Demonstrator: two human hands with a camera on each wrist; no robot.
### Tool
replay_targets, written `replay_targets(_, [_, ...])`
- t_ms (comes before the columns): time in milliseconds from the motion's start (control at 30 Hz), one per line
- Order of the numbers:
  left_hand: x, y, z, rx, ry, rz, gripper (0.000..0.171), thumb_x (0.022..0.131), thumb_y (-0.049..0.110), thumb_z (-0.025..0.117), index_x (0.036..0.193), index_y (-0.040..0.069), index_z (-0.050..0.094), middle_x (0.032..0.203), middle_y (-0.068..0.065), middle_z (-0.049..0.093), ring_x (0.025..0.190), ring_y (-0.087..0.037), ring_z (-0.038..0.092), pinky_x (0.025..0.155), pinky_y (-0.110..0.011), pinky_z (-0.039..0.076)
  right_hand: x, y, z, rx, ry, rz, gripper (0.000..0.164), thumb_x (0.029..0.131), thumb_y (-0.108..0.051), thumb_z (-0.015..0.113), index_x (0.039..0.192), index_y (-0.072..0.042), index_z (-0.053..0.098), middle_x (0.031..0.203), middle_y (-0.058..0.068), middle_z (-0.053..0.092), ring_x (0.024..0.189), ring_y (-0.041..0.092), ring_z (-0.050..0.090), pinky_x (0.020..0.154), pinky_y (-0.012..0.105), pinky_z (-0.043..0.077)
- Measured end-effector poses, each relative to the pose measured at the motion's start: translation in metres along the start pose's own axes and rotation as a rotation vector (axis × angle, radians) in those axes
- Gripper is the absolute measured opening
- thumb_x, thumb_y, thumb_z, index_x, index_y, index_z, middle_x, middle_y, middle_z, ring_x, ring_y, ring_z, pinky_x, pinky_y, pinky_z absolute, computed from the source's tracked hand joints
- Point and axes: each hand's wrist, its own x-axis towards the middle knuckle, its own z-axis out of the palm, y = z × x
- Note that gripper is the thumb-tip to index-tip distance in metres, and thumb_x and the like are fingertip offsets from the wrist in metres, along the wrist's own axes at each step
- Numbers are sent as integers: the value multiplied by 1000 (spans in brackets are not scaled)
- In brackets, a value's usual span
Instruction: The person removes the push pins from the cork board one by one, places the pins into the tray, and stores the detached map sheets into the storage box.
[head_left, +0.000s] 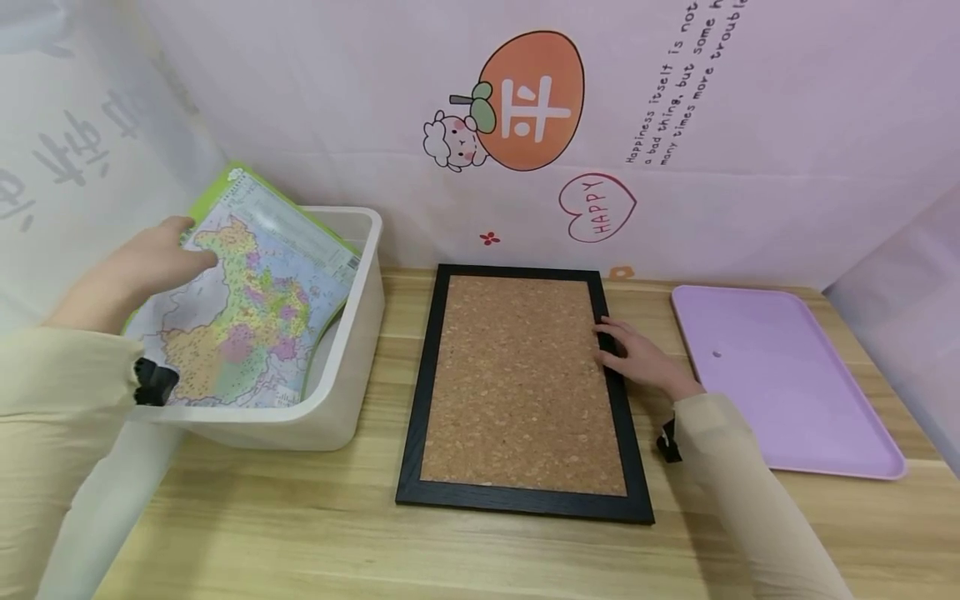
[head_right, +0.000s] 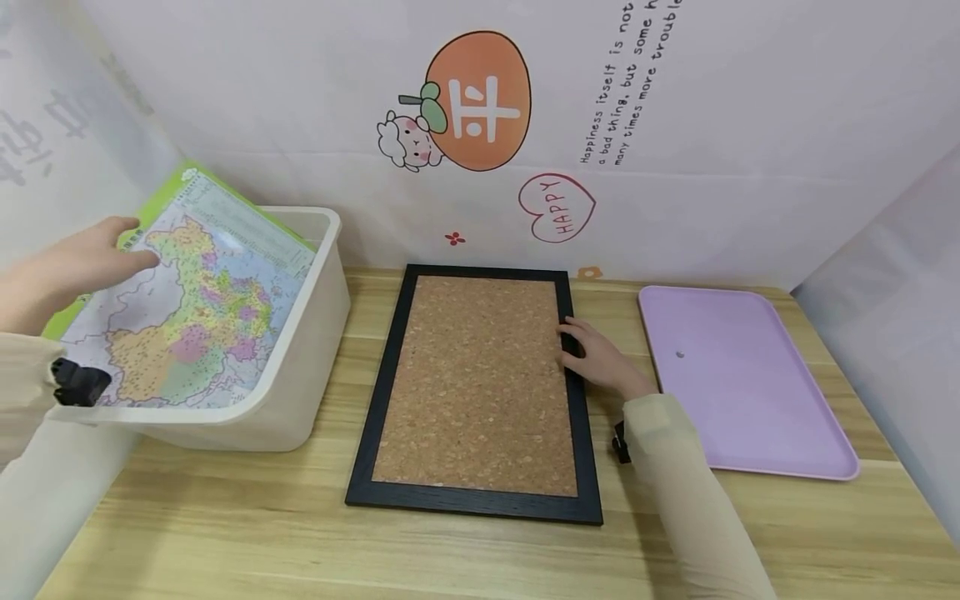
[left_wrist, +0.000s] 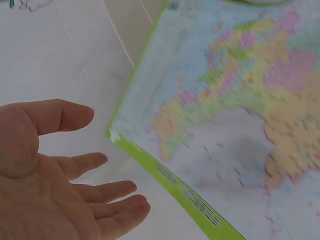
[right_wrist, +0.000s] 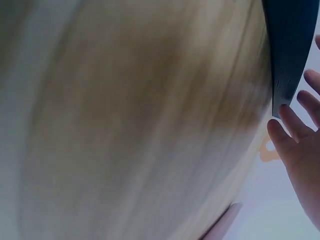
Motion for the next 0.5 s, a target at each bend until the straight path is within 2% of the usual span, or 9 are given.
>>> replay_targets(100, [1, 22, 6, 35, 61, 39, 77, 98, 31, 32, 147, -8, -12, 150, -40, -4, 135, -61, 6, 104, -73, 18, 0, 0, -4, 7, 33, 27, 62, 98, -30, 51, 147, 2, 30, 156, 28, 16, 141, 50, 17, 111, 65, 21])
replay_targets(200, [3, 46, 12, 59, 131, 59, 75, 97, 29, 33, 150, -4, -10, 152, -38, 0, 136, -59, 8, 106, -71, 19, 1, -1, -14, 35, 72, 70, 65, 99, -32, 48, 149, 2, 23, 157, 28, 12, 142, 51, 14, 112, 66, 18])
replay_targets(333, [4, 80, 18, 51, 222, 89, 74, 96, 25, 35, 151, 0, -7, 155, -34, 1, 140, -55, 9, 110, -68, 17, 4, -5, -33, 64, 199, 80, 66, 99, -29, 47, 150, 3, 19, 157, 29, 11, 142, 51, 14, 113, 65, 15])
replay_targets(500, [4, 124, 26, 19, 296, 158, 74, 95, 21, 39, 153, 3, -2, 157, -29, 3, 144, -50, 5, 116, -63, 12, 9, -16, -58, 74, 363, 106, 69, 99, -33, 44, 151, 1, 15, 157, 30, 8, 143, 50, 10, 114, 66, 13])
